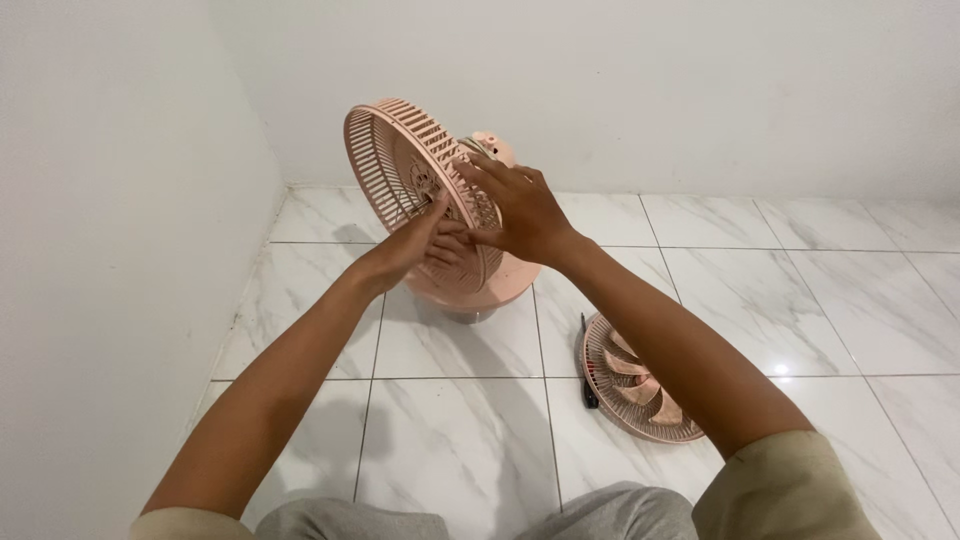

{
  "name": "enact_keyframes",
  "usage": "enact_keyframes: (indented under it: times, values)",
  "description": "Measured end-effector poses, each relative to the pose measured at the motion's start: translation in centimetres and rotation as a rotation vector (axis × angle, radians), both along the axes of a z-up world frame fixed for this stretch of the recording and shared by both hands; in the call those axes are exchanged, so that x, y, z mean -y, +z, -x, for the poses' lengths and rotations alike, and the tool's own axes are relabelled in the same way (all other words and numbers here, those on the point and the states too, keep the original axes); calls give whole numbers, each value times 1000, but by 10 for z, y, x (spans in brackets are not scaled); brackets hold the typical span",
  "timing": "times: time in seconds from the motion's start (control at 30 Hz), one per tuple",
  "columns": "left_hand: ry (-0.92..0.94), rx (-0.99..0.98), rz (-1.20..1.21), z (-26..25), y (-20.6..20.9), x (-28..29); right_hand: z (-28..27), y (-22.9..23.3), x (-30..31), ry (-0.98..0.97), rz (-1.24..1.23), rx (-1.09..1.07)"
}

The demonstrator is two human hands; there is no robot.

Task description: The person uses a screwdriver to loosen a screw on the front grill of a pink electric fan, then removes the front grill, the fan blade, and the rear grill. The person places each removed part on the floor and repeatedly tilts the fan head to inspect the interior.

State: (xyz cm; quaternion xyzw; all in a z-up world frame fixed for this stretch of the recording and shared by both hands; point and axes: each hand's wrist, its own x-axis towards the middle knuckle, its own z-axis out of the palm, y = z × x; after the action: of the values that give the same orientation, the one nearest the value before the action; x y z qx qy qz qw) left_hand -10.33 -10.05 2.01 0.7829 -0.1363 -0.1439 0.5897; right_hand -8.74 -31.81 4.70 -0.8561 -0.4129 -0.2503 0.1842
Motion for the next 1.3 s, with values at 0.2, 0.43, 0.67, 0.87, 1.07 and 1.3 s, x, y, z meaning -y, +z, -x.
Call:
enact_keyframes:
  times: [0.2, 0.43, 0.67, 0.87, 1.07, 1.3]
  values:
    - [401, 337, -351, -4, 22, -23, -7, 4, 11, -178, 166, -197]
    - [619, 802, -538, -23, 28, -65, -21, 8, 47, -276, 418, -117]
    - [437, 694, -401, -54, -5, -68, -38, -16, 82, -512, 495, 115]
    - [431, 687, -343, -54, -30, -45, -35, -32, 87, -613, 443, 198]
    - [506, 595, -353, -49, -31, -36, -21, -24, 62, -523, 280, 331]
    - [527, 669, -367, -35, -33, -28, -9, -26, 22, -389, 79, 389]
